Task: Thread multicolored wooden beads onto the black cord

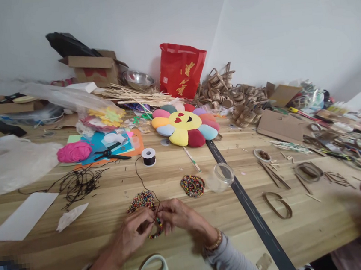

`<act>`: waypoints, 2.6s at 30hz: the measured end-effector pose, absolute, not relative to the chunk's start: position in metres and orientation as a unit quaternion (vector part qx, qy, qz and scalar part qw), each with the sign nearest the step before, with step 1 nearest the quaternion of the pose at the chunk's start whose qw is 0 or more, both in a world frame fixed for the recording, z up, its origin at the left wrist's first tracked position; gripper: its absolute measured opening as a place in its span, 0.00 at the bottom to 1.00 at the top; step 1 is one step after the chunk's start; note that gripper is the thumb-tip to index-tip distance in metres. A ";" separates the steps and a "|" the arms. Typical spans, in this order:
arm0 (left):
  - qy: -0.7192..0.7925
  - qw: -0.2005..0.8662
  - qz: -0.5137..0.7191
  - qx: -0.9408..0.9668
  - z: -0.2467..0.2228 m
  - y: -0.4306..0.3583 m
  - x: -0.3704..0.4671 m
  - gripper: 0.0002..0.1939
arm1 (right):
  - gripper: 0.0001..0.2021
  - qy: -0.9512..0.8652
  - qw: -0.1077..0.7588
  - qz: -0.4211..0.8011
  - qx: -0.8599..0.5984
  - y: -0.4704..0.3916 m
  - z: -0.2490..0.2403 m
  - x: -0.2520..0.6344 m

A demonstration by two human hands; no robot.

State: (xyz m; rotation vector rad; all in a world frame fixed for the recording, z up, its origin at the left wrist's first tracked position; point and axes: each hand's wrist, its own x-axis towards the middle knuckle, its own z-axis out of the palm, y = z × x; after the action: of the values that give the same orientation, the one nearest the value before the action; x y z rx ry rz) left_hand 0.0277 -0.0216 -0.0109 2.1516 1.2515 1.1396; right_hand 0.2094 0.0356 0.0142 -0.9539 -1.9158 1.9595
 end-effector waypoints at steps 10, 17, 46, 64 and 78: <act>0.409 0.101 0.435 0.796 0.004 -0.023 0.029 0.11 | 0.26 -0.591 0.078 0.739 -0.314 0.043 0.004 0.208; 0.402 0.082 0.435 0.802 0.004 -0.023 0.030 0.12 | 0.25 -0.595 0.102 0.724 -0.335 0.043 0.008 0.208; 0.354 0.107 0.484 0.793 -0.001 -0.021 0.028 0.09 | 0.07 -0.755 0.217 0.518 -0.340 0.037 0.021 0.213; 0.413 0.252 0.504 0.716 0.003 -0.022 0.030 0.07 | 0.08 -0.688 0.187 0.596 -0.370 0.029 0.015 0.206; 0.504 0.570 0.449 0.468 0.002 -0.012 0.025 0.11 | 0.08 -0.650 0.228 0.633 -0.353 0.026 0.013 0.204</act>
State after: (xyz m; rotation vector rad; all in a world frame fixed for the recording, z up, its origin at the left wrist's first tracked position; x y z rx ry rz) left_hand 0.0246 -0.0124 0.0017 1.0996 1.1829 1.0546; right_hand 0.2041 0.0264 0.0129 -0.9715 -1.7913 1.7423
